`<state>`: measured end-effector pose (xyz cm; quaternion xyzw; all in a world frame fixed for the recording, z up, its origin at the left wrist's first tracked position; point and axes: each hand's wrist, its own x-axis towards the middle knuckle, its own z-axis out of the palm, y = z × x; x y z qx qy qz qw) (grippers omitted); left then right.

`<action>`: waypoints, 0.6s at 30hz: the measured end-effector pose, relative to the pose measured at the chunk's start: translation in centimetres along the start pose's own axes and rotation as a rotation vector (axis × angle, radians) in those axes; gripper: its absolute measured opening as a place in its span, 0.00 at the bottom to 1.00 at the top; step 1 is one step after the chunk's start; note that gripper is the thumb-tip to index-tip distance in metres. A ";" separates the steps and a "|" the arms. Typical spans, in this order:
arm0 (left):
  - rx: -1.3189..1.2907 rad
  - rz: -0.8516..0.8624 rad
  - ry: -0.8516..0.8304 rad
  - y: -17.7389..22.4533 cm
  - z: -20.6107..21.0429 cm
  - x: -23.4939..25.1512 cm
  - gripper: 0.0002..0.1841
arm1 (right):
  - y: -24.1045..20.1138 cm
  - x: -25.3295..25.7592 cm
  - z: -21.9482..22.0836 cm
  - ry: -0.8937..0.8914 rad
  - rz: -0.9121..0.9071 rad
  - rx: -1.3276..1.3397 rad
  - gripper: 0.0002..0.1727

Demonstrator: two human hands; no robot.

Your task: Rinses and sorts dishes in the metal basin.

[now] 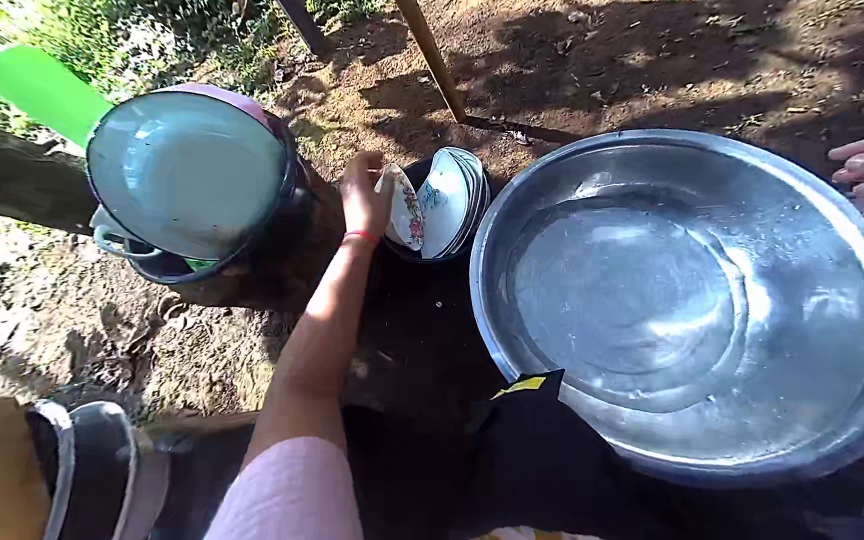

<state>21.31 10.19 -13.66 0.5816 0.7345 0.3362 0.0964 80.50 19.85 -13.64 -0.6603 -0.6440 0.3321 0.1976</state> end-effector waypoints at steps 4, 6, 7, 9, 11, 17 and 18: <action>-0.100 -0.227 -0.384 -2.2 14.8 2.3 0.30 | 0.1 -0.4 0.5 -0.134 0.067 -0.140 0.21; -0.062 -0.290 -0.454 -2.2 18.9 2.6 0.41 | 1.7 0.4 0.0 -0.164 0.050 -0.148 0.20; -0.060 -0.319 -0.462 -2.1 20.3 2.6 0.46 | 2.9 0.9 -0.4 -0.165 0.038 -0.152 0.19; -0.078 -0.347 -0.446 -2.5 21.8 2.0 0.46 | 3.5 0.8 -0.8 -0.145 0.049 -0.164 0.19; -0.056 -0.353 -0.395 -3.3 22.0 0.9 0.33 | 3.5 0.4 -0.6 -0.086 0.088 -0.164 0.20; 0.204 -0.302 -0.329 -3.4 20.1 1.0 0.23 | 5.0 1.5 -0.5 -0.048 0.109 -0.137 0.21; 0.193 -0.320 -0.257 -3.0 19.5 1.6 0.24 | 5.4 1.7 -0.4 -0.044 0.107 -0.135 0.21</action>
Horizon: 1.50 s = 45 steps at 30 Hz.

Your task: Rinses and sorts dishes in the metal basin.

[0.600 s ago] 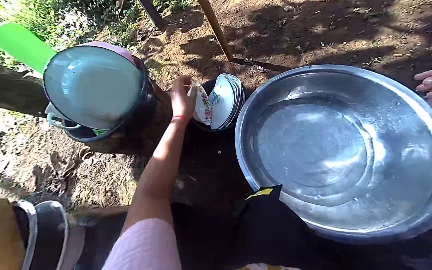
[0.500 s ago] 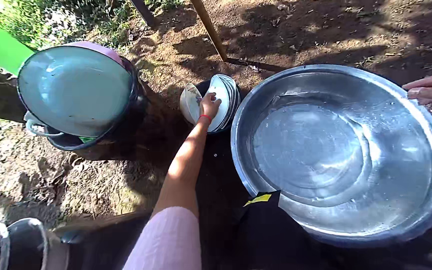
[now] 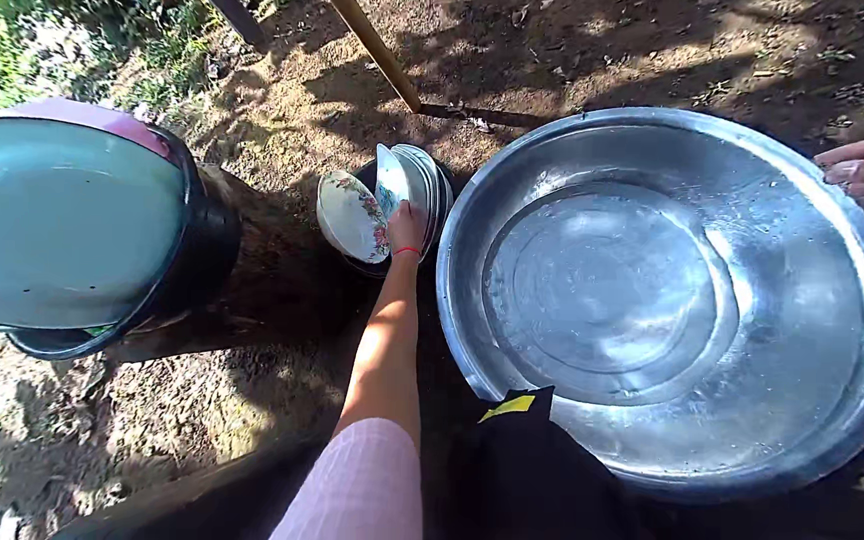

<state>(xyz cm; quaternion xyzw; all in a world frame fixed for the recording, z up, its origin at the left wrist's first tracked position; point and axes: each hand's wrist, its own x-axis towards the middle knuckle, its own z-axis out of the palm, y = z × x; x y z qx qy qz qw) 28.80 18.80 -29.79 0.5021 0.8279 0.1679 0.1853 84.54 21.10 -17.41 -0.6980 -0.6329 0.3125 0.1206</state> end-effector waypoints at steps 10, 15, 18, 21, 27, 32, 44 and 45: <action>-0.281 0.005 0.396 2.9 -14.1 -3.2 0.24 | -0.2 -0.5 -0.5 -0.055 -0.004 0.121 0.22; -0.572 0.616 0.285 7.7 -15.1 -13.2 0.13 | -6.9 -2.8 5.0 -0.305 -0.020 0.661 0.35; -0.511 0.881 0.085 10.7 -7.5 -17.4 0.15 | -6.2 -2.3 7.5 -0.444 0.105 0.987 0.52; -0.534 1.070 -0.261 10.4 3.3 -20.2 0.10 | -1.1 -2.8 8.8 -0.384 0.341 1.024 0.45; -0.223 1.351 -0.798 3.4 15.6 -21.8 0.16 | 6.3 -5.8 15.4 -0.287 0.608 0.650 0.23; 0.214 1.118 -1.033 1.2 18.9 -15.3 0.25 | 8.6 -5.4 26.0 -0.172 0.490 0.453 0.22; 0.175 0.790 -0.605 6.6 26.6 -14.3 0.35 | 4.8 -6.0 32.3 -0.359 0.550 0.330 0.23; 0.123 0.668 -0.496 7.4 27.0 -14.5 0.34 | 4.5 -6.2 32.2 -0.359 0.548 0.319 0.23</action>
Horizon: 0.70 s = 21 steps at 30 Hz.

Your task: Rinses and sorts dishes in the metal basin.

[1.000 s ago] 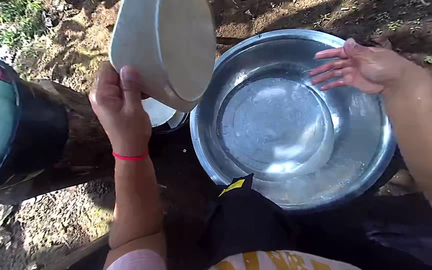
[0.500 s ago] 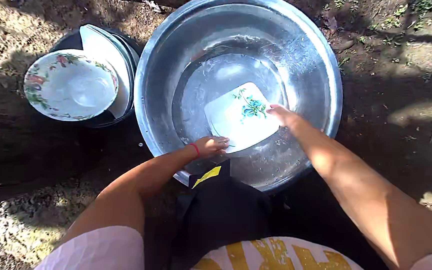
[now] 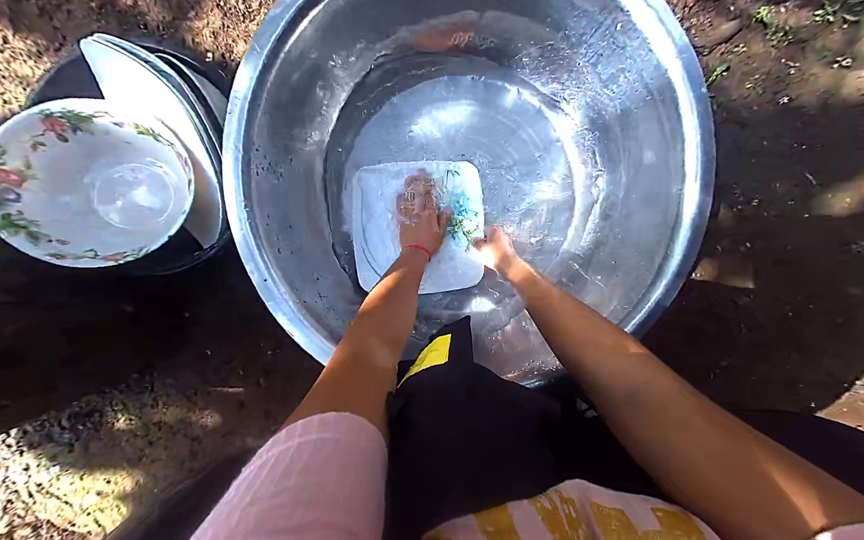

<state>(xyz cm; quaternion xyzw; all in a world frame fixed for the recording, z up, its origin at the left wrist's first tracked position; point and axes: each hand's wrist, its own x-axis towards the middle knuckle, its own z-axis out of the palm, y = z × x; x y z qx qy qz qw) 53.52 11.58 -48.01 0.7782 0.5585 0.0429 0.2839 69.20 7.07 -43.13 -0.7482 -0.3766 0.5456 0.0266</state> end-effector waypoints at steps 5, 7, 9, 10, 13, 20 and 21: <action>-0.076 0.268 -0.046 1.8 0.3 0.7 0.26 | -0.2 -0.9 -0.2 0.013 0.020 -0.055 0.23; -0.042 0.140 -0.082 1.4 -1.1 1.2 0.29 | -0.5 -1.0 -0.4 0.003 0.033 -0.105 0.23; -0.061 0.017 -0.070 1.8 -1.3 1.4 0.31 | -0.6 -1.0 -0.4 -0.004 0.035 -0.129 0.24; -0.098 0.055 -0.049 2.3 -0.6 0.7 0.30 | -0.4 -0.9 -0.4 0.001 0.030 -0.125 0.23; -0.156 0.216 -0.230 3.7 0.6 -4.5 0.23 | 0.2 -0.7 -0.7 0.034 0.012 -0.087 0.23; -0.071 -0.282 -0.112 -1.3 -4.0 -4.6 0.32 | 1.8 0.0 -0.4 0.055 0.017 0.074 0.24; -0.076 -0.332 -0.045 -1.3 -4.5 -2.6 0.34 | 1.8 -0.1 -0.3 0.037 0.025 0.077 0.25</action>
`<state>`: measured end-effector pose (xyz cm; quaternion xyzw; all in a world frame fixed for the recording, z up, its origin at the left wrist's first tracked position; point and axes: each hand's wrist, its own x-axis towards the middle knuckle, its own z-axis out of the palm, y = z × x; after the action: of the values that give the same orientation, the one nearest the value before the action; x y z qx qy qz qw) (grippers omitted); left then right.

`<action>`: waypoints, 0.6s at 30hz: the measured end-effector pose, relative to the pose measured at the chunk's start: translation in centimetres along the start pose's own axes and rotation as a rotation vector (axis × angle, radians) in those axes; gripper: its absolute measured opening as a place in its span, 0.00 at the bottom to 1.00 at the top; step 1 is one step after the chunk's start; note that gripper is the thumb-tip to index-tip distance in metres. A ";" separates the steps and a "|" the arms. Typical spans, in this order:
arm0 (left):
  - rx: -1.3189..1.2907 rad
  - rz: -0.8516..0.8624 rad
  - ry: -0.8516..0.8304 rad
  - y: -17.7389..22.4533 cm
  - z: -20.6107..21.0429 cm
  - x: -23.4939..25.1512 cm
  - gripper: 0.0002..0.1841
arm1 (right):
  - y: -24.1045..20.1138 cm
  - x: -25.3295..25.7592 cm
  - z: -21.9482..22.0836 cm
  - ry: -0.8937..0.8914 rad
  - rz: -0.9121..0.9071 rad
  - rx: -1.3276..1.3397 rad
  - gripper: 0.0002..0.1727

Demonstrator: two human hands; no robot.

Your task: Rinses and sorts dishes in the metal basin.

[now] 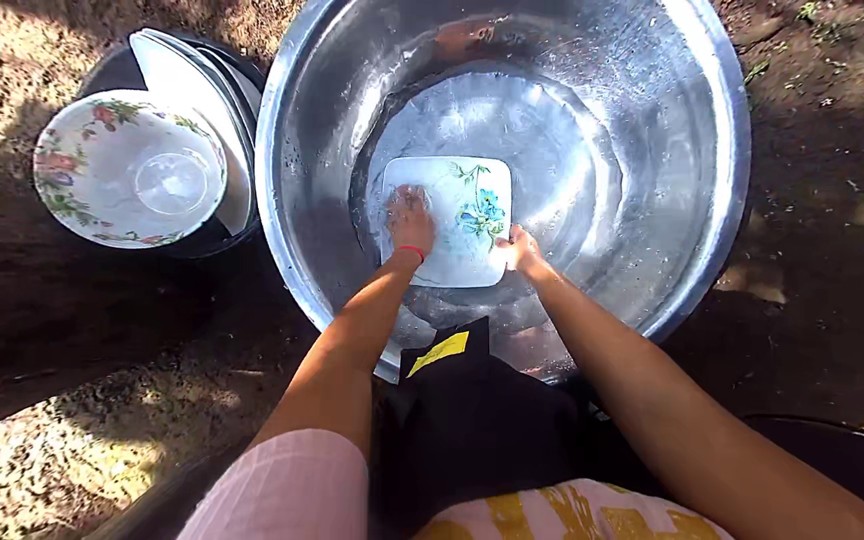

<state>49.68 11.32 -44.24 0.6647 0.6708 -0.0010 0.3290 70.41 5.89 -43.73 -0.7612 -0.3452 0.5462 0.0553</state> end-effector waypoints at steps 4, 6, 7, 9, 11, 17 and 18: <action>-0.074 0.186 -0.106 4.5 2.2 -0.6 0.31 | -0.1 0.1 -0.8 -0.055 0.040 -0.093 0.24; -0.060 0.367 -0.271 5.5 3.9 -3.1 0.27 | -0.3 0.3 -1.6 -0.067 0.045 -0.130 0.21; -0.053 0.411 -0.307 5.2 4.1 -3.6 0.25 | -0.3 0.2 -2.1 -0.095 0.047 -0.122 0.19; -0.052 0.336 -0.233 3.7 2.6 -2.7 0.26 | 0.1 0.2 -2.7 -0.127 0.011 -0.047 0.17; -0.065 0.152 -0.122 2.5 0.7 -1.0 0.27 | 0.3 0.4 -2.9 -0.065 -0.004 0.013 0.16; -0.054 0.298 -0.297 3.4 2.0 -4.5 0.26 | -1.9 -0.8 -1.3 -0.039 0.037 -0.200 0.32; -0.045 0.319 -0.285 3.0 1.8 -4.4 0.27 | -1.9 -0.9 -1.2 -0.033 0.050 -0.246 0.31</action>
<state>52.68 6.93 -42.42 0.7480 0.5038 -0.0282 0.4311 70.44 7.12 -41.68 -0.7615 -0.3912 0.5135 -0.0579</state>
